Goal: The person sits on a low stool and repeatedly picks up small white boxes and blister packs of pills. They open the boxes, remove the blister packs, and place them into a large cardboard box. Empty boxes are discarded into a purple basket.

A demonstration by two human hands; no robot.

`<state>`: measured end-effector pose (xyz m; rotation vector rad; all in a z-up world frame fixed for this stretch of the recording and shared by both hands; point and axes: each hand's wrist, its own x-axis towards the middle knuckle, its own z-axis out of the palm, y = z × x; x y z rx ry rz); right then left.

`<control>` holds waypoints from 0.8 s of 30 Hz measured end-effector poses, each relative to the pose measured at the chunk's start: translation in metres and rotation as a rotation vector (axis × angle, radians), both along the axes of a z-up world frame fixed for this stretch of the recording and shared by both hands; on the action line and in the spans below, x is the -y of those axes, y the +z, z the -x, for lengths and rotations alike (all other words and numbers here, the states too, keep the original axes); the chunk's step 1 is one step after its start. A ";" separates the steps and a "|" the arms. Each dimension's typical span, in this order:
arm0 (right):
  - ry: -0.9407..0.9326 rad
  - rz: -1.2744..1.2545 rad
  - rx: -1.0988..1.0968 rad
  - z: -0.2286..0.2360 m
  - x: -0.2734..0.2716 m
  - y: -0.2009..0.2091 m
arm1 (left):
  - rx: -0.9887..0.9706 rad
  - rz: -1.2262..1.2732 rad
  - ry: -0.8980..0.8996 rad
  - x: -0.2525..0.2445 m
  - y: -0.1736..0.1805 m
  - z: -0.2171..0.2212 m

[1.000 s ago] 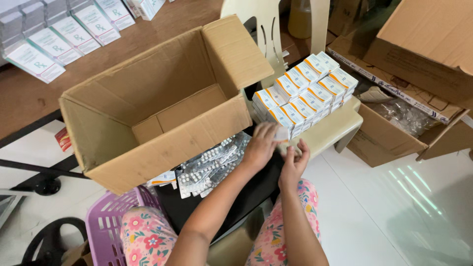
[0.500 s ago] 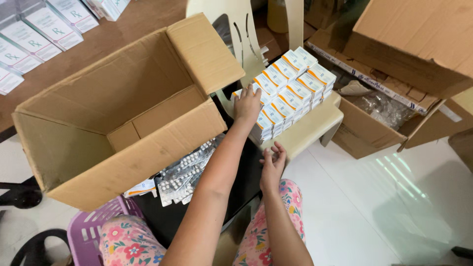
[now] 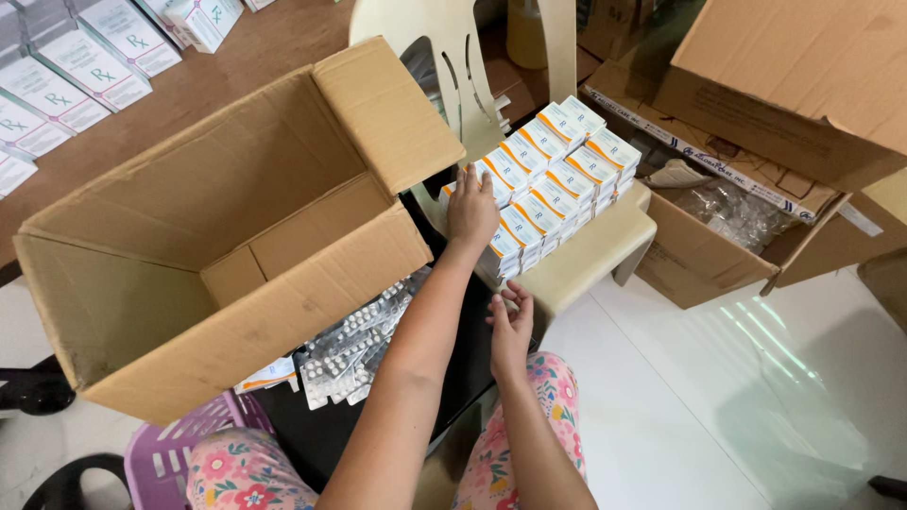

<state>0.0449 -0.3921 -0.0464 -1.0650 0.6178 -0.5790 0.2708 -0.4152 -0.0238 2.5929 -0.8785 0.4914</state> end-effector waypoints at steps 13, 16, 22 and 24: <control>0.001 0.135 0.205 -0.006 0.019 -0.062 | -0.387 0.518 -0.275 -0.041 0.037 0.141; 0.039 0.418 -0.023 0.000 0.031 -0.075 | -0.421 0.533 -0.373 -0.081 0.050 0.194; 0.129 0.231 0.017 0.008 0.027 -0.066 | -0.290 0.506 -0.306 -0.202 0.101 0.231; 0.172 0.276 -0.026 0.009 0.016 -0.060 | -0.276 0.529 -0.235 -0.254 0.112 0.231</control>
